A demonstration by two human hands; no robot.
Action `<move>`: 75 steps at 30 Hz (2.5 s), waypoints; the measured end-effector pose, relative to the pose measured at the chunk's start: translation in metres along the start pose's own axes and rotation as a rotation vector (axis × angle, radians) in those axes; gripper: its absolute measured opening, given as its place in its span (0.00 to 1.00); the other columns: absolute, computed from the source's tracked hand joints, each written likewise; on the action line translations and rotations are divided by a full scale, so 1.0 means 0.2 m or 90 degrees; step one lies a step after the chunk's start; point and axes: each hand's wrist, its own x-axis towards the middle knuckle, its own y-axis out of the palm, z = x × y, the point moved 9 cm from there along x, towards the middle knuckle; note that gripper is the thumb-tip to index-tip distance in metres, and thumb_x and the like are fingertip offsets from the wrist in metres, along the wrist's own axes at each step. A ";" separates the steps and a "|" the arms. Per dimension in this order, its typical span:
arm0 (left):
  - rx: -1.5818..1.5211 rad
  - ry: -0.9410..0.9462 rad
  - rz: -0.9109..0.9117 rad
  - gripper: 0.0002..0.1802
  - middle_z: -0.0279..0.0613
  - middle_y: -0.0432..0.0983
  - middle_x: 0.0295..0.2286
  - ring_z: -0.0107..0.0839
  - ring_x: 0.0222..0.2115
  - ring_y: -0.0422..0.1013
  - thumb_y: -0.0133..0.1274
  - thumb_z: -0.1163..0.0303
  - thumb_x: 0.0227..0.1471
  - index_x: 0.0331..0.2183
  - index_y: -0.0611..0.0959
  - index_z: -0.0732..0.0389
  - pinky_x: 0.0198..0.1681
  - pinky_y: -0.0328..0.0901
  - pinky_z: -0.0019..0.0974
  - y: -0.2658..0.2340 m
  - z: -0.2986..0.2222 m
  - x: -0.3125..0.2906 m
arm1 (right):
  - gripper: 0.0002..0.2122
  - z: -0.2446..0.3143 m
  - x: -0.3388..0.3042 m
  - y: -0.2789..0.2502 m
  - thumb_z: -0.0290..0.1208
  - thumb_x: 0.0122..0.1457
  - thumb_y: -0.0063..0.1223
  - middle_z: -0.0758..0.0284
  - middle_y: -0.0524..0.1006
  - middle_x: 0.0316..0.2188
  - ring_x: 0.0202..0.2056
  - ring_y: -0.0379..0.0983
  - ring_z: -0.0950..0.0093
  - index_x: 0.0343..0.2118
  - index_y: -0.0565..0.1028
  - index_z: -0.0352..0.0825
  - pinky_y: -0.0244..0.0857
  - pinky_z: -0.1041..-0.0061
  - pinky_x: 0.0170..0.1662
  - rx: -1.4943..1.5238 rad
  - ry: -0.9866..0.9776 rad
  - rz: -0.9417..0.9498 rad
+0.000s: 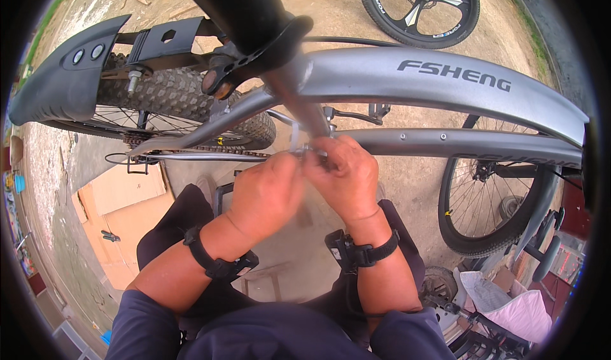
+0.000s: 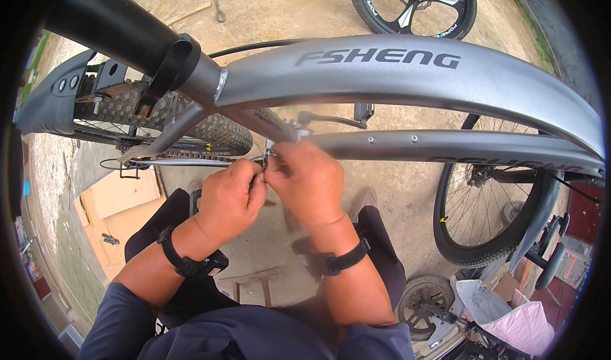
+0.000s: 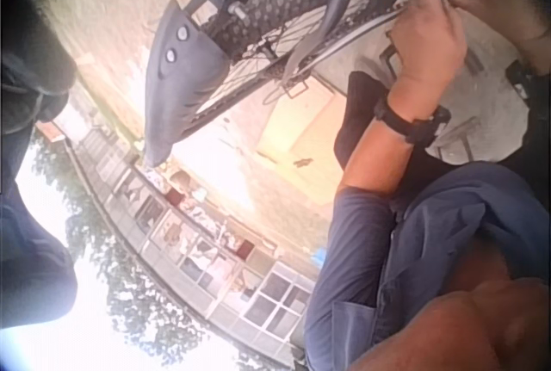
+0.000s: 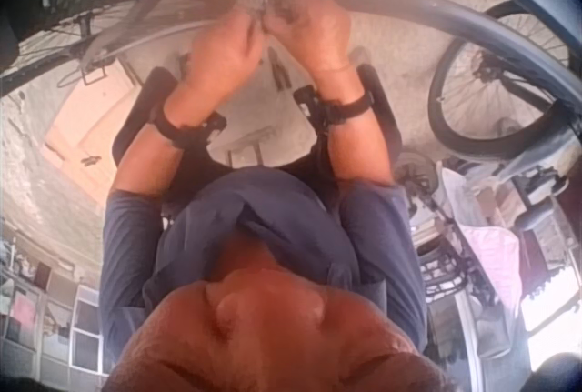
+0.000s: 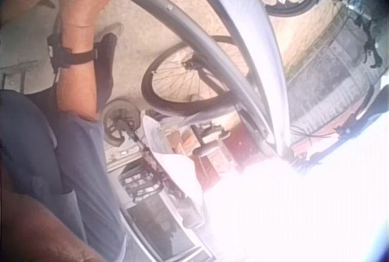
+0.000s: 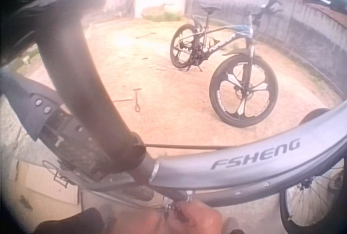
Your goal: The person sorts through small metal components in a blue bin and then uses a wrench to attach a part to the frame of a bicycle while sitting on the ground.
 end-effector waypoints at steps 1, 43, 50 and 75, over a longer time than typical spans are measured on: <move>0.002 -0.001 0.005 0.06 0.47 0.76 0.24 0.51 0.21 0.74 0.57 0.75 0.51 0.32 0.76 0.61 0.24 0.67 0.47 0.00 0.00 0.00 | 0.07 0.00 0.00 0.00 0.25 0.46 0.66 0.68 0.70 0.19 0.18 0.68 0.72 0.29 0.80 0.40 0.62 0.73 0.22 0.014 0.006 0.004; -0.448 -0.358 0.279 0.06 0.37 0.78 0.31 0.24 0.30 0.76 0.53 0.72 0.60 0.38 0.77 0.63 0.29 0.69 0.26 0.04 0.19 0.04 | 0.08 -0.12 -0.18 0.08 0.30 0.58 0.59 0.57 0.80 0.24 0.25 0.78 0.64 0.30 0.79 0.30 0.69 0.68 0.31 0.280 0.369 0.194; -0.497 -0.416 0.222 0.12 0.35 0.78 0.33 0.22 0.29 0.75 0.50 0.65 0.65 0.43 0.79 0.63 0.25 0.64 0.23 0.14 0.24 0.04 | 0.06 -0.11 -0.17 0.07 0.30 0.55 0.58 0.55 0.78 0.25 0.29 0.76 0.53 0.28 0.79 0.32 0.68 0.58 0.33 0.184 0.284 0.175; -0.485 -0.310 0.160 0.08 0.34 0.75 0.29 0.22 0.29 0.72 0.49 0.69 0.65 0.39 0.76 0.64 0.30 0.65 0.25 0.16 0.24 0.08 | 0.07 -0.13 -0.15 0.08 0.32 0.56 0.59 0.56 0.79 0.27 0.32 0.76 0.54 0.28 0.79 0.33 0.68 0.58 0.35 0.144 0.297 0.212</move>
